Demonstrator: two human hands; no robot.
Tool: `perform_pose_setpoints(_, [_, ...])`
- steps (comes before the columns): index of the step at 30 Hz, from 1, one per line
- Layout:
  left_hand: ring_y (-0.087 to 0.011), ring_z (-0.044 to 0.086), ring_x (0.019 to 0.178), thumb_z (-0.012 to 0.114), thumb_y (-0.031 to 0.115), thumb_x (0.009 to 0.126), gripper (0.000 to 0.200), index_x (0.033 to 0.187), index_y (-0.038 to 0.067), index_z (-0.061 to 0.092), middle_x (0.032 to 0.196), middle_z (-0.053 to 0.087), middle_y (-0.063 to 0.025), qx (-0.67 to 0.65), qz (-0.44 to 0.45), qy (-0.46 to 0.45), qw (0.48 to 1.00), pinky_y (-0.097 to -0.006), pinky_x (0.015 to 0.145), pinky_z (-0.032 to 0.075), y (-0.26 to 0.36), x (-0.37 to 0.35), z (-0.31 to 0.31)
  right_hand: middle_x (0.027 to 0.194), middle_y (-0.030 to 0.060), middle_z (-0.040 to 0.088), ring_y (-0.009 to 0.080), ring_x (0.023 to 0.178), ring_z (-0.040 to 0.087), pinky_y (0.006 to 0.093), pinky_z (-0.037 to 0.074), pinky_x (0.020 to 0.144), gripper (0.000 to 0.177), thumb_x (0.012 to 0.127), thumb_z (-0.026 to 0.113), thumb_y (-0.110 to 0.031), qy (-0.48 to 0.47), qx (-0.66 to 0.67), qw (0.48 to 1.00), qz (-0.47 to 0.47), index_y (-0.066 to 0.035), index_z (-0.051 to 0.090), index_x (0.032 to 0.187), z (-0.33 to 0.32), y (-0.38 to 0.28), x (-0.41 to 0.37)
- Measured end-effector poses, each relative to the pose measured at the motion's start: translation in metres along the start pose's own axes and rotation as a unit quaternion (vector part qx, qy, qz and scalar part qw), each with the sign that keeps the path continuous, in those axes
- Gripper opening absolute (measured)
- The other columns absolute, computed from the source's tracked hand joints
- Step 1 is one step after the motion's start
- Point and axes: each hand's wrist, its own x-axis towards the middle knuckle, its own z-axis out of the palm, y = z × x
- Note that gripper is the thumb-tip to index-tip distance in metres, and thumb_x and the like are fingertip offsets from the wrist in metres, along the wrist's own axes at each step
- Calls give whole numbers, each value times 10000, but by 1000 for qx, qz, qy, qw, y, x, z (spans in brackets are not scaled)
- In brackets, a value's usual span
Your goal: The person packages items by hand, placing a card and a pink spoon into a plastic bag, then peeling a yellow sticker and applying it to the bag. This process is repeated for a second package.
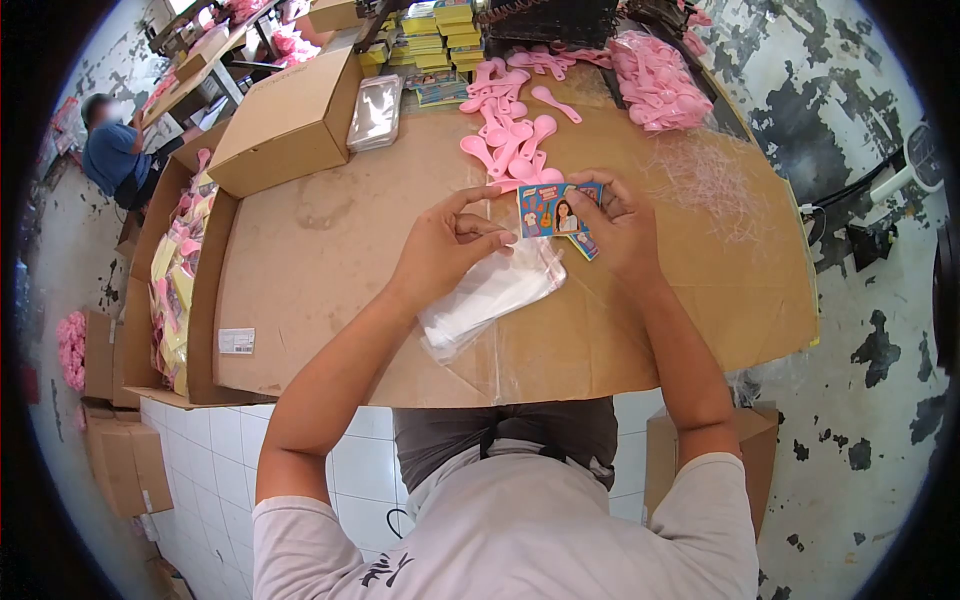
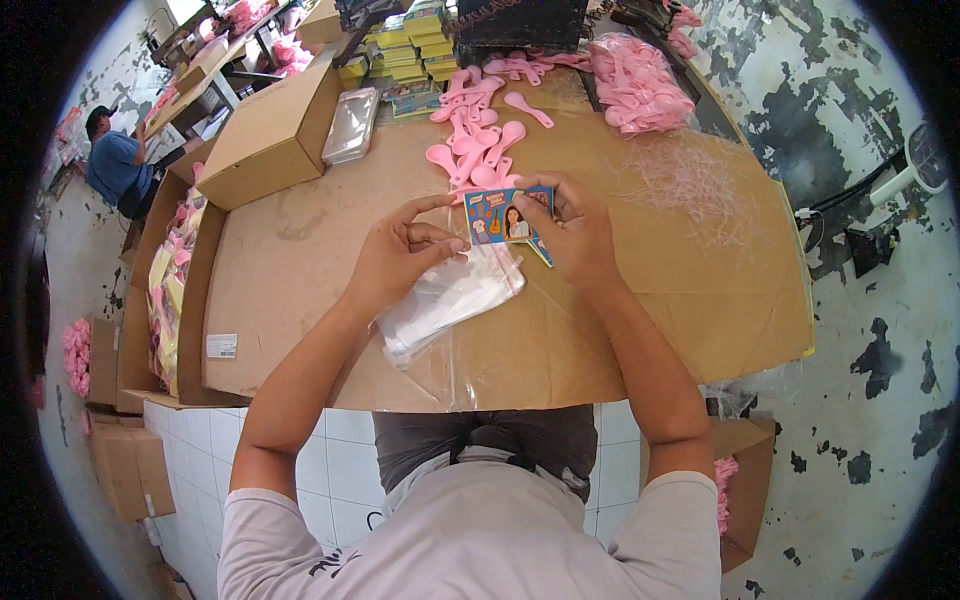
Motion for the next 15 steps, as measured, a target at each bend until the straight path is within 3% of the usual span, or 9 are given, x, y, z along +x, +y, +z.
perform_pose_setpoints(6, [-120,727,893,731,20,927,571,1447,-5,497,978,775,-109,10,6,6,1000,-263,841,538,4,-2,0,1076,83,719,98,946,668,264,555,828,200,969,688,-21,-38,-177,979,-93,18,651,1162,-8,8,0])
perform_pose_setpoints(9, [-101,715,880,737,20,921,562,1436,-4,514,973,775,-97,33,11,5,999,-259,830,532,6,-3,2,1077,84,717,96,933,666,264,551,827,197,967,689,-17,2,-36,998,-52,13,653,1159,0,4,-1])
perform_pose_setpoints(15, [-72,687,874,755,26,909,548,1414,1,545,948,770,-78,27,8,6,1000,-245,801,517,12,-5,6,1072,90,727,109,926,671,273,547,818,181,954,692,-13,-23,-60,997,-29,-6,676,1135,0,5,-5])
